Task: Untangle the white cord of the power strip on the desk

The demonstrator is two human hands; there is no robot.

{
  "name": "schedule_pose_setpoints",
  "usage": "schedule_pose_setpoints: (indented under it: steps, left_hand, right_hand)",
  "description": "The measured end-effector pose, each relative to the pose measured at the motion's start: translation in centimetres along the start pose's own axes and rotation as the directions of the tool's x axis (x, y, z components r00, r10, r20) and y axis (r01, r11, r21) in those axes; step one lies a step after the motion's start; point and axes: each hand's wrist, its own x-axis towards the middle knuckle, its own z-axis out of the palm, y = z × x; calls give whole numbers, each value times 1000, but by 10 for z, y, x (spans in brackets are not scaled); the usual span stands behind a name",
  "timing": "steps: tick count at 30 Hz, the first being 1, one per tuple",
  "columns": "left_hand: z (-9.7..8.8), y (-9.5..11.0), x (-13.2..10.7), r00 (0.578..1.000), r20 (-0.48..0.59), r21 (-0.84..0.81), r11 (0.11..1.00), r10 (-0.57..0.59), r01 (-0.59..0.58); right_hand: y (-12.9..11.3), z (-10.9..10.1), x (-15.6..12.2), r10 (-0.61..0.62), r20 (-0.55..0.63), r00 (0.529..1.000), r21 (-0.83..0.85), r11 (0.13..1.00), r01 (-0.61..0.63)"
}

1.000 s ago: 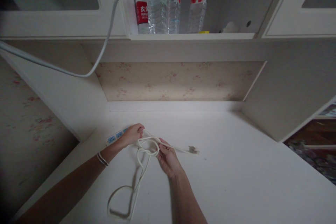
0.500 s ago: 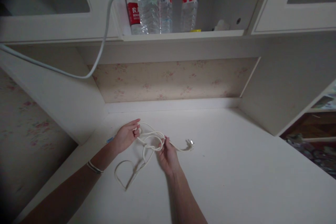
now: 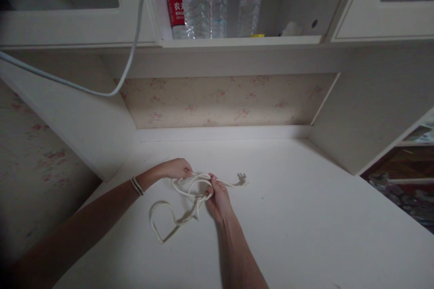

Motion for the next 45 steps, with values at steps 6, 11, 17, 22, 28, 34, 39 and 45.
schedule_pose_setpoints:
  steps: [6,11,17,22,28,34,39,45]
  left_hand:
    - [-10,-4,-1,958,-281,168,979,-61,112]
    - [-27,-15,-11,840,-512,152,943,-180,295]
    - [-23,-31,-19,681,-685,-74,955,-258,288]
    - [-13,-47,-13,725,-652,-198,973,-219,117]
    - [-19,-64,-10,871,-489,-101,995,-59,11]
    - [-18,-77,-20,959,-270,95,993,91,-68]
    - [-4,-72,-26,967,-183,199,970,178,-140]
    - [7,-55,-24,920,-61,410,850,387,-330]
  right_hand:
    - [1,-7,6,9,-37,999,159,987,-3]
    - [1,-10,13,102,-56,993,274,958,-83]
    - [-1,-12,18,69,-50,996,238,970,-55]
    - [-2,-9,15,119,-49,992,168,980,-110]
    - [-4,-7,11,67,-62,996,103,993,-60]
    - [-6,0,7,80,10,997,182,980,-80]
    - [-7,1,5,104,14,994,195,975,-105]
    - [-5,-2,6,101,28,994,116,988,-104]
